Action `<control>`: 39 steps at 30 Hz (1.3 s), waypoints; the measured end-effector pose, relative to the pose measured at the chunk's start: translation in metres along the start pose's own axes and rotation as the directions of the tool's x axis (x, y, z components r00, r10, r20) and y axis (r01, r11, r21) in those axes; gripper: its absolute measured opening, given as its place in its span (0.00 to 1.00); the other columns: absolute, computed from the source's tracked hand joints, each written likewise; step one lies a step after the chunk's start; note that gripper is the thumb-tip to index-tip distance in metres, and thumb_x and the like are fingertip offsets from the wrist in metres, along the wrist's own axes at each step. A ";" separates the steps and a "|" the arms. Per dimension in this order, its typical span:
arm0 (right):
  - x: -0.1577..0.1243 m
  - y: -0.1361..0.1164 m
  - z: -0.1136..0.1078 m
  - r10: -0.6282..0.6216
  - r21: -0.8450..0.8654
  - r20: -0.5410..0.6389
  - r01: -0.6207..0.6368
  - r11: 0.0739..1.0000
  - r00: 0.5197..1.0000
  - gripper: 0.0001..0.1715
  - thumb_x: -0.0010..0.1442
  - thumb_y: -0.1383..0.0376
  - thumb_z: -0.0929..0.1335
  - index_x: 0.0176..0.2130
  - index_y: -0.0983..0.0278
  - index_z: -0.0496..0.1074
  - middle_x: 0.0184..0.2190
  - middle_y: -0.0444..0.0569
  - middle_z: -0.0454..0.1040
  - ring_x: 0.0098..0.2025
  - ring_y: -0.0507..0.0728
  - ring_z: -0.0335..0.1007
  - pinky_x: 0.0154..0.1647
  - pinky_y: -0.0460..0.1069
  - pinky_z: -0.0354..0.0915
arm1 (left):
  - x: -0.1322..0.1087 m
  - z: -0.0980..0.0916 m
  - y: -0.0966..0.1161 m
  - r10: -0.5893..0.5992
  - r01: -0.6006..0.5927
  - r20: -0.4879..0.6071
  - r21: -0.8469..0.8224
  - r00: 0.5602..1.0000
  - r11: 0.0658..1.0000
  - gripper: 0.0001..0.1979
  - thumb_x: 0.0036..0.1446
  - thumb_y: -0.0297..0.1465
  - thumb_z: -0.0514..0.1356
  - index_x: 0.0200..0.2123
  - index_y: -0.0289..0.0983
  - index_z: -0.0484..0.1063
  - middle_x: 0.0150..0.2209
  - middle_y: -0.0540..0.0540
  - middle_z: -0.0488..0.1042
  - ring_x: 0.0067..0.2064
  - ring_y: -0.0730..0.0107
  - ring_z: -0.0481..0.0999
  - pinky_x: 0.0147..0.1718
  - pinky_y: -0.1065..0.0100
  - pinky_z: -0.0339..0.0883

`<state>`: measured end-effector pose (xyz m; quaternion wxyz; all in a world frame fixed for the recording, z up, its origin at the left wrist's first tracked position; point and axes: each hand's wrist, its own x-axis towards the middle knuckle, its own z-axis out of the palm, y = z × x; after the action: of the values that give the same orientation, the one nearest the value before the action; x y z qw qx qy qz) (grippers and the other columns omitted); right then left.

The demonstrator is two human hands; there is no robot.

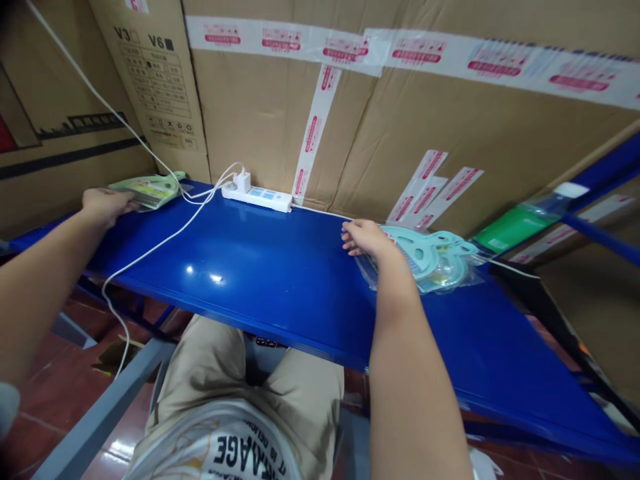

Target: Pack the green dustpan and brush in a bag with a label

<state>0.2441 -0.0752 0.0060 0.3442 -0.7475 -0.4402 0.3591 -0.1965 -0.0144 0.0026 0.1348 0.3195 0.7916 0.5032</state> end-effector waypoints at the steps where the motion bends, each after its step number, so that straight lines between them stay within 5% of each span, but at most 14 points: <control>1: 0.000 0.000 0.000 0.002 0.001 0.004 -0.002 1.000 1.000 0.15 0.73 0.71 0.63 0.32 0.63 0.67 0.22 0.40 0.68 0.19 0.48 0.65 0.18 0.42 0.62 | -0.004 -0.003 0.000 -0.024 0.022 0.024 0.078 0.999 0.997 0.21 0.57 0.18 0.61 0.18 0.39 0.57 0.17 0.57 0.60 0.34 0.72 0.76 0.50 0.59 0.78; 4: 0.003 0.002 -0.001 0.005 -0.005 0.011 -0.005 1.000 1.000 0.16 0.73 0.70 0.63 0.31 0.63 0.67 0.21 0.40 0.68 0.19 0.48 0.65 0.17 0.42 0.62 | -0.015 -0.017 -0.001 0.057 -0.061 0.026 0.209 0.998 0.976 0.19 0.54 0.22 0.65 0.21 0.41 0.58 0.28 0.53 0.69 0.53 0.61 0.76 0.66 0.54 0.66; 6: 0.007 0.004 -0.002 -0.001 -0.010 -0.003 0.000 1.000 1.000 0.15 0.72 0.70 0.64 0.31 0.63 0.68 0.21 0.41 0.68 0.19 0.48 0.66 0.17 0.42 0.63 | -0.022 -0.026 0.000 0.110 -0.105 -0.011 0.214 0.994 0.971 0.24 0.50 0.21 0.66 0.25 0.45 0.50 0.47 0.46 0.76 0.63 0.55 0.71 0.70 0.53 0.60; 9: 0.014 0.008 -0.004 -0.026 -0.019 -0.036 0.025 1.000 0.999 0.13 0.70 0.71 0.66 0.32 0.64 0.69 0.22 0.42 0.70 0.19 0.49 0.66 0.18 0.42 0.63 | -0.031 -0.033 0.002 0.209 -0.191 -0.079 0.187 0.975 0.963 0.30 0.47 0.20 0.64 0.30 0.48 0.42 0.67 0.37 0.65 0.68 0.53 0.65 0.71 0.53 0.55; 12: 0.016 0.009 -0.006 -0.045 -0.039 -0.067 0.043 0.998 0.997 0.11 0.70 0.71 0.67 0.33 0.64 0.70 0.22 0.41 0.71 0.19 0.48 0.66 0.17 0.41 0.63 | -0.033 -0.032 0.001 0.370 -0.383 0.103 0.283 0.923 0.879 0.21 0.53 0.26 0.62 0.30 0.46 0.48 0.57 0.44 0.72 0.66 0.55 0.66 0.71 0.53 0.55; 16: 0.014 0.010 -0.005 -0.057 -0.084 -0.077 0.050 0.995 0.995 0.12 0.71 0.70 0.66 0.33 0.64 0.70 0.23 0.41 0.71 0.19 0.48 0.66 0.17 0.41 0.63 | -0.033 -0.023 -0.004 0.361 -0.525 0.406 0.438 0.840 0.729 0.10 0.55 0.33 0.59 0.28 0.44 0.57 0.36 0.47 0.76 0.57 0.51 0.72 0.65 0.50 0.64; 21: 0.013 0.008 -0.005 -0.107 -0.194 -0.115 0.083 0.977 0.988 0.14 0.69 0.69 0.67 0.30 0.63 0.70 0.24 0.45 0.73 0.23 0.51 0.69 0.22 0.44 0.65 | -0.051 -0.022 0.006 0.382 -0.588 0.453 0.539 0.806 0.603 0.08 0.56 0.34 0.57 0.29 0.42 0.59 0.46 0.36 0.80 0.58 0.42 0.76 0.60 0.42 0.68; 24: 0.011 0.005 -0.015 -0.210 -0.355 -0.267 0.107 0.929 0.940 0.11 0.67 0.69 0.67 0.31 0.63 0.73 0.31 0.53 0.78 0.36 0.58 0.76 0.37 0.49 0.71 | -0.077 -0.021 0.031 0.474 -0.640 0.434 0.578 0.766 0.506 0.07 0.60 0.33 0.55 0.38 0.37 0.70 0.49 0.31 0.80 0.55 0.39 0.79 0.55 0.40 0.70; 26: 0.005 0.003 -0.023 -0.259 -0.432 -0.419 0.060 0.900 0.870 0.08 0.66 0.69 0.67 0.39 0.66 0.77 0.40 0.59 0.80 0.48 0.63 0.76 0.50 0.52 0.69 | -0.100 -0.012 0.052 0.583 -0.753 0.483 0.497 0.653 0.432 0.11 0.62 0.34 0.56 0.43 0.37 0.75 0.45 0.34 0.81 0.51 0.43 0.80 0.53 0.44 0.72; 29: -0.005 0.003 -0.032 -0.204 -0.431 -0.569 -0.078 0.899 0.797 0.19 0.68 0.69 0.64 0.55 0.74 0.74 0.57 0.71 0.74 0.63 0.70 0.67 0.63 0.56 0.60 | -0.147 0.023 0.080 0.709 -0.949 0.633 0.180 0.312 0.258 0.14 0.63 0.36 0.57 0.45 0.38 0.78 0.42 0.38 0.82 0.48 0.49 0.81 0.50 0.52 0.72; 32: -0.011 0.007 -0.035 -0.093 -0.402 -0.605 -0.202 0.893 0.791 0.28 0.67 0.66 0.65 0.63 0.78 0.67 0.64 0.78 0.63 0.68 0.74 0.58 0.66 0.59 0.56 | -0.194 0.075 0.089 0.741 -0.992 0.670 -0.059 0.043 0.111 0.14 0.64 0.33 0.55 0.45 0.37 0.79 0.40 0.39 0.82 0.45 0.53 0.82 0.45 0.56 0.71; 34: -0.010 0.011 -0.035 -0.050 -0.412 -0.590 -0.247 0.877 0.806 0.30 0.67 0.67 0.65 0.63 0.79 0.66 0.64 0.80 0.61 0.69 0.75 0.56 0.67 0.60 0.55 | -0.217 0.110 0.085 0.733 -0.985 0.673 -0.168 -0.095 0.026 0.16 0.65 0.31 0.53 0.45 0.36 0.80 0.39 0.36 0.83 0.44 0.51 0.82 0.42 0.56 0.70; 35: -0.008 0.012 -0.035 -0.047 -0.422 -0.584 -0.254 0.870 0.810 0.29 0.66 0.67 0.65 0.63 0.79 0.66 0.64 0.80 0.61 0.69 0.75 0.56 0.67 0.60 0.54 | -0.225 0.125 0.080 0.725 -0.975 0.674 -0.221 -0.139 0.018 0.17 0.66 0.31 0.52 0.45 0.35 0.81 0.39 0.35 0.83 0.43 0.50 0.83 0.41 0.56 0.69; 39: -0.002 0.016 -0.036 -0.079 -0.371 -0.702 -0.269 0.889 0.708 0.25 0.64 0.68 0.68 0.60 0.72 0.70 0.65 0.74 0.61 0.69 0.76 0.53 0.68 0.66 0.52 | -0.226 0.153 0.058 0.710 -0.949 0.691 -0.297 -0.135 0.108 0.17 0.66 0.32 0.52 0.43 0.35 0.82 0.37 0.36 0.83 0.42 0.50 0.83 0.39 0.56 0.69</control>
<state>0.2804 -0.0900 0.0119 0.2837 -0.9075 -0.3064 -0.0444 0.0788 -0.0338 -0.0410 0.0119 0.9314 0.3252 0.1632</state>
